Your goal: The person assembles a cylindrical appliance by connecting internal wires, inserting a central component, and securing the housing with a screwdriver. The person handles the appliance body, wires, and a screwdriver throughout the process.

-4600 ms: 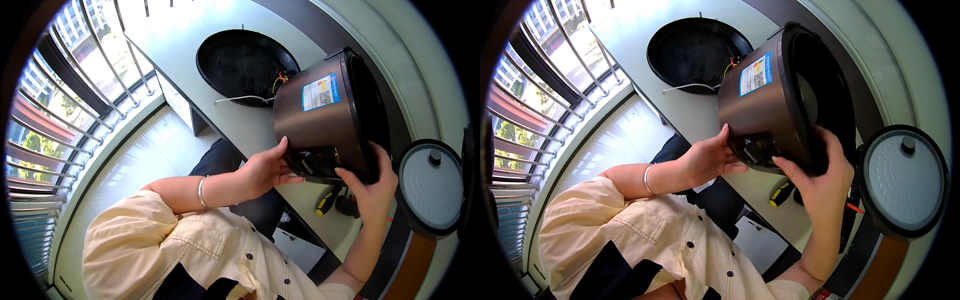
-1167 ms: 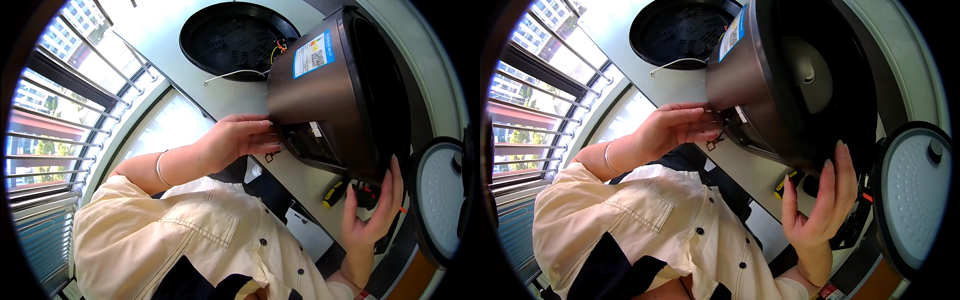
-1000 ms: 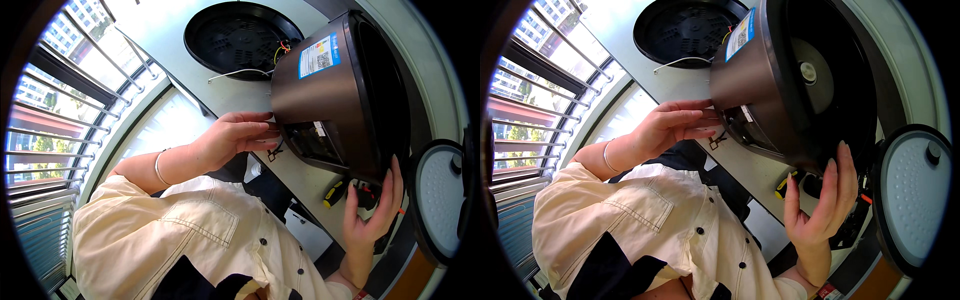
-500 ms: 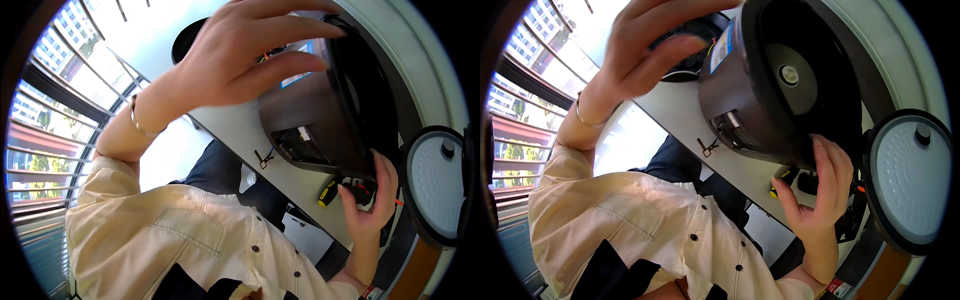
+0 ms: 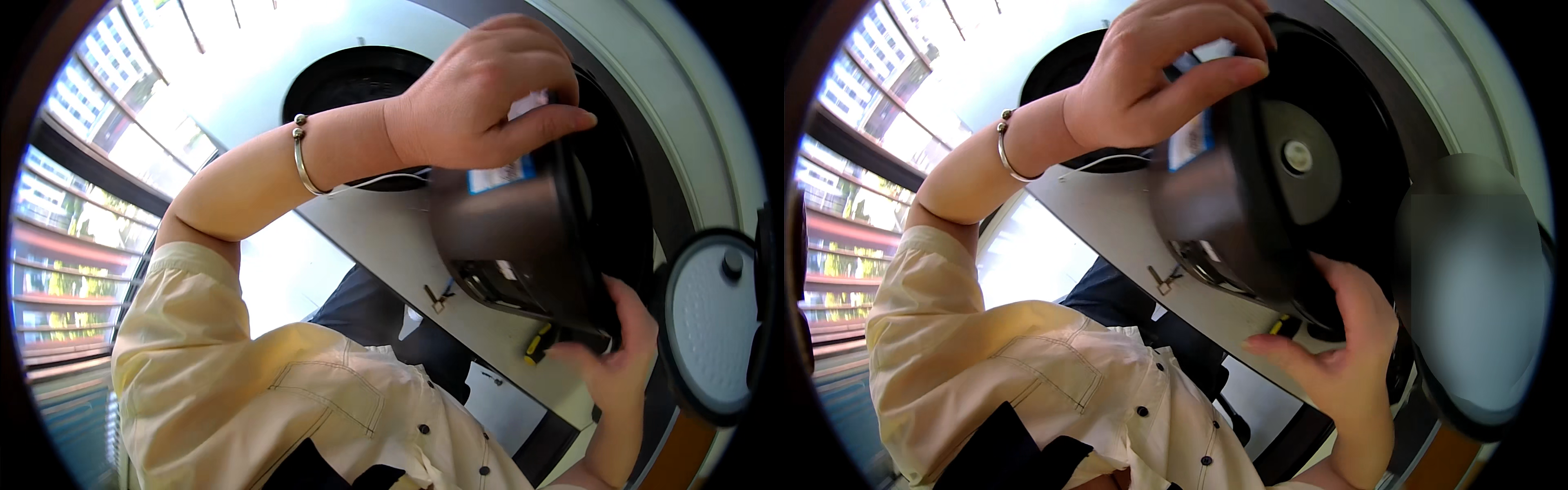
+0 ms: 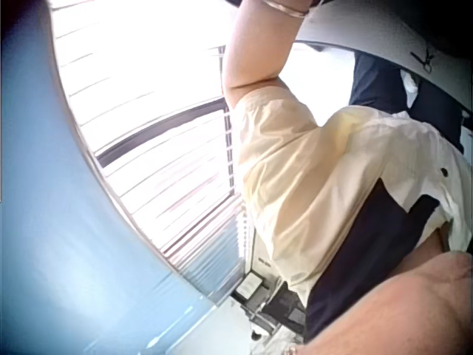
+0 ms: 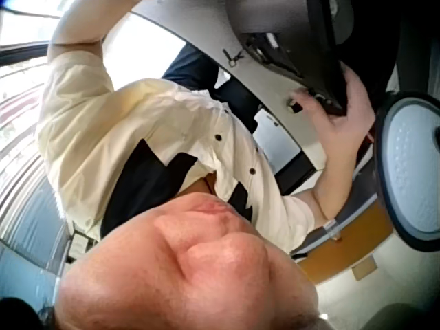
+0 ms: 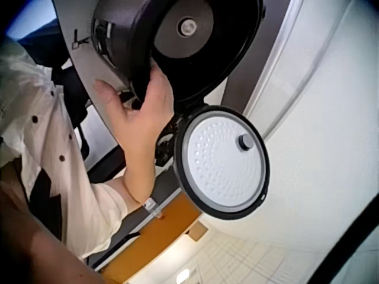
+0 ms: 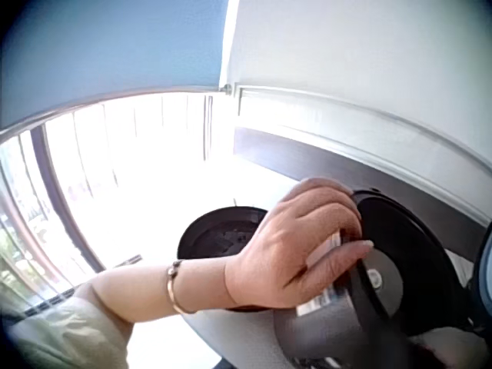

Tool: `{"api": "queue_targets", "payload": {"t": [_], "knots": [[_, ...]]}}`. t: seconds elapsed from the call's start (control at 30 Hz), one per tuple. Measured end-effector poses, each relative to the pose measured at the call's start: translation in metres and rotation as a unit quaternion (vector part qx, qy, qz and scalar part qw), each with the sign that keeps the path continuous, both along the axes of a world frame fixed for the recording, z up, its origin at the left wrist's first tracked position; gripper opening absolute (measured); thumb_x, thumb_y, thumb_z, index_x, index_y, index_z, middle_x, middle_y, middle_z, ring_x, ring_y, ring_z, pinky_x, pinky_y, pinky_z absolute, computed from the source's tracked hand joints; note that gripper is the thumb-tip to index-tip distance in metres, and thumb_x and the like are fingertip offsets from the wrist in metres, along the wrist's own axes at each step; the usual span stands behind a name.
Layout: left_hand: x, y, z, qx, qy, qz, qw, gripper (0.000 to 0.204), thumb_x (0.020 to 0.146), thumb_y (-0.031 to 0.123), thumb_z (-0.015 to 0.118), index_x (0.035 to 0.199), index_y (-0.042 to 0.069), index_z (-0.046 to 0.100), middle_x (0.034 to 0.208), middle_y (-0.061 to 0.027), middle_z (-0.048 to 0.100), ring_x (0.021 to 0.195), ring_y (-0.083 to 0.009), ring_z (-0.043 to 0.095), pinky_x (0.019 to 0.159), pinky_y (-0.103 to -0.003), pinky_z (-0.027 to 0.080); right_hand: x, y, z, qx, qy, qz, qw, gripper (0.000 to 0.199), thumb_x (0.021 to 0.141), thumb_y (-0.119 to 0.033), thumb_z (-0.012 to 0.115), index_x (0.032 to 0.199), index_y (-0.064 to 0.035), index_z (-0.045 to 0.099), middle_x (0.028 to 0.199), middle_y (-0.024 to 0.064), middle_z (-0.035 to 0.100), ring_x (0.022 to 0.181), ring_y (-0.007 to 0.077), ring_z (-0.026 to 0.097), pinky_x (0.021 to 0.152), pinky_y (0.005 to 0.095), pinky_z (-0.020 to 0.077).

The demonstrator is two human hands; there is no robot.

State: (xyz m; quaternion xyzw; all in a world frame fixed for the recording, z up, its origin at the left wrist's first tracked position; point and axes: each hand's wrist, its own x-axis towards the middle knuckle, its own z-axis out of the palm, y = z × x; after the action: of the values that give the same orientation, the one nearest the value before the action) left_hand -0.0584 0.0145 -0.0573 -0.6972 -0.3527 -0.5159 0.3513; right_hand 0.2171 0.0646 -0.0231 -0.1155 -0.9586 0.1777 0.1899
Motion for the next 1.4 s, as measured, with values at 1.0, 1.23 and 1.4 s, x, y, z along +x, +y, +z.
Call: {"api": "queue_targets", "payload": {"t": [1.0, 1.23, 1.4], "knots": [[-0.067, -0.136, 0.009, -0.124, -0.235, 0.563, 0.783, 0.013, 0.072, 0.005, 0.048, 0.075, -0.003, 0.058, 0.083, -0.0236, 0.059, 0.084, -0.0389, 0.057, 0.077, -0.045, 0.046, 0.014, -0.006, -0.027, -0.037, 0.081, -0.098, 0.991, 0.039, 0.064, -0.011, 0.080, 0.092, 0.0051, 0.058, 0.073, 0.0101, 0.064, 0.062, 0.0140, 0.060, 0.062, 0.0231, 0.0479], [-0.079, -0.163, 0.001, -0.180, -0.269, 0.588, 0.742, 0.017, 0.070, 0.003, 0.048, 0.079, -0.004, 0.061, 0.083, -0.0252, 0.061, 0.084, -0.0392, 0.058, 0.076, -0.044, 0.047, 0.000, -0.009, -0.027, -0.064, 0.031, -0.086, 0.994, 0.036, 0.063, -0.010, 0.080, 0.088, 0.0044, 0.058, 0.071, 0.0095, 0.064, 0.060, 0.0130, 0.059, 0.058, 0.0225, 0.0470], [-0.094, -0.168, -0.013, -0.165, -0.328, 0.575, 0.731, 0.021, 0.068, 0.003, 0.048, 0.080, -0.004, 0.063, 0.084, -0.0258, 0.061, 0.088, -0.0388, 0.058, 0.080, -0.044, 0.046, -0.003, -0.002, -0.034, 0.012, 0.016, -0.007, 1.000, 0.036, 0.063, -0.010, 0.080, 0.088, 0.0043, 0.058, 0.070, 0.0104, 0.063, 0.059, 0.0153, 0.060, 0.057, 0.0232, 0.0474]]}}
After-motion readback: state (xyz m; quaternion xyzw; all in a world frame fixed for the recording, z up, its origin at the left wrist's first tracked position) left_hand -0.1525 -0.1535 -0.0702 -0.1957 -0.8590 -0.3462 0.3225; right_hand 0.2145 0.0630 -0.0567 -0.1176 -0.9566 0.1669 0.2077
